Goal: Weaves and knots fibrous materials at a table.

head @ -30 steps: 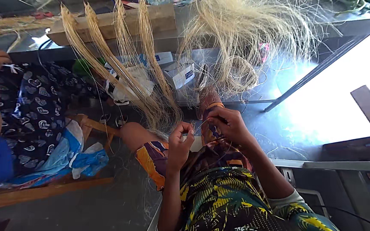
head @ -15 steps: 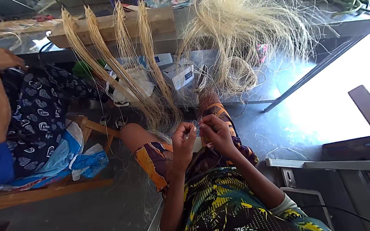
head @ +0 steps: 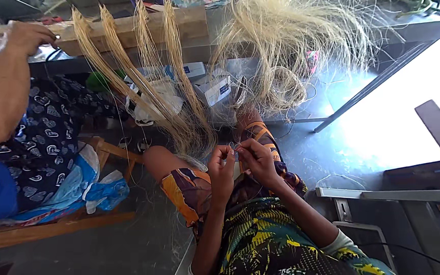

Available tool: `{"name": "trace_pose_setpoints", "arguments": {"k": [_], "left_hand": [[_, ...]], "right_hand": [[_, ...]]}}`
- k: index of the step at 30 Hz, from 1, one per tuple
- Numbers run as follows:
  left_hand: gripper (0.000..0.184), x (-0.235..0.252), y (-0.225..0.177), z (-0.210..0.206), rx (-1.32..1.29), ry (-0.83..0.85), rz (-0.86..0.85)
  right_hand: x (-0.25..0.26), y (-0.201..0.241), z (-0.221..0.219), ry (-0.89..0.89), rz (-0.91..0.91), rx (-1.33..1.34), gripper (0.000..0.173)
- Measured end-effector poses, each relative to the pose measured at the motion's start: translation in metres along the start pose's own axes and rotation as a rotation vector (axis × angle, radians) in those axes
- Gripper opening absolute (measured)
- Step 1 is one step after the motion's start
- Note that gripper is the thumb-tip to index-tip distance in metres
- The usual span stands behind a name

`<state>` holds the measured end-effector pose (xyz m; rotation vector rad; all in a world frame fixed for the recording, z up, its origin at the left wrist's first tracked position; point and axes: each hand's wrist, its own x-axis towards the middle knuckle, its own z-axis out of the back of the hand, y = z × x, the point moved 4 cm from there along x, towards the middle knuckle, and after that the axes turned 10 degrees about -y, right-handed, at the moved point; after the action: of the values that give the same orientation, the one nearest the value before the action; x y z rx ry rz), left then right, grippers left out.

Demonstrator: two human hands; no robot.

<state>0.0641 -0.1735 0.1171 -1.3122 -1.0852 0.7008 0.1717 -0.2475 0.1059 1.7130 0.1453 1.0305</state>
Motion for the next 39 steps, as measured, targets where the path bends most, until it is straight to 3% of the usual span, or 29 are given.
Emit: {"name": "trace_pose_setpoints", "arguments": {"k": [4, 12, 17, 25, 32, 39], "left_hand": [[0.010, 0.003, 0.000, 0.003, 0.137, 0.063, -0.120], [0.011, 0.010, -0.006, 0.015, 0.359, 0.325, -0.268], [0.011, 0.009, 0.000, 0.012, 0.273, 0.361, -0.234], [0.016, 0.001, 0.024, 0.006, -0.178, 0.196, 0.117], [0.015, 0.001, 0.026, 0.004, -0.236, 0.169, 0.103], [0.013, 0.005, 0.025, 0.007, -0.225, 0.229, 0.039]], "right_hand": [[0.005, -0.004, 0.005, 0.099, -0.079, -0.040, 0.018], [0.020, -0.012, 0.018, 0.453, -0.458, 0.159, 0.017], [0.026, -0.021, 0.021, 0.633, -0.460, 0.260, 0.018], [0.014, -0.025, 0.023, 0.490, -0.545, 0.198, 0.015], [0.000, -0.020, 0.021, 0.409, -0.552, 0.224, 0.014], [0.022, -0.010, 0.042, 0.390, -0.416, -0.056, 0.022]]}}
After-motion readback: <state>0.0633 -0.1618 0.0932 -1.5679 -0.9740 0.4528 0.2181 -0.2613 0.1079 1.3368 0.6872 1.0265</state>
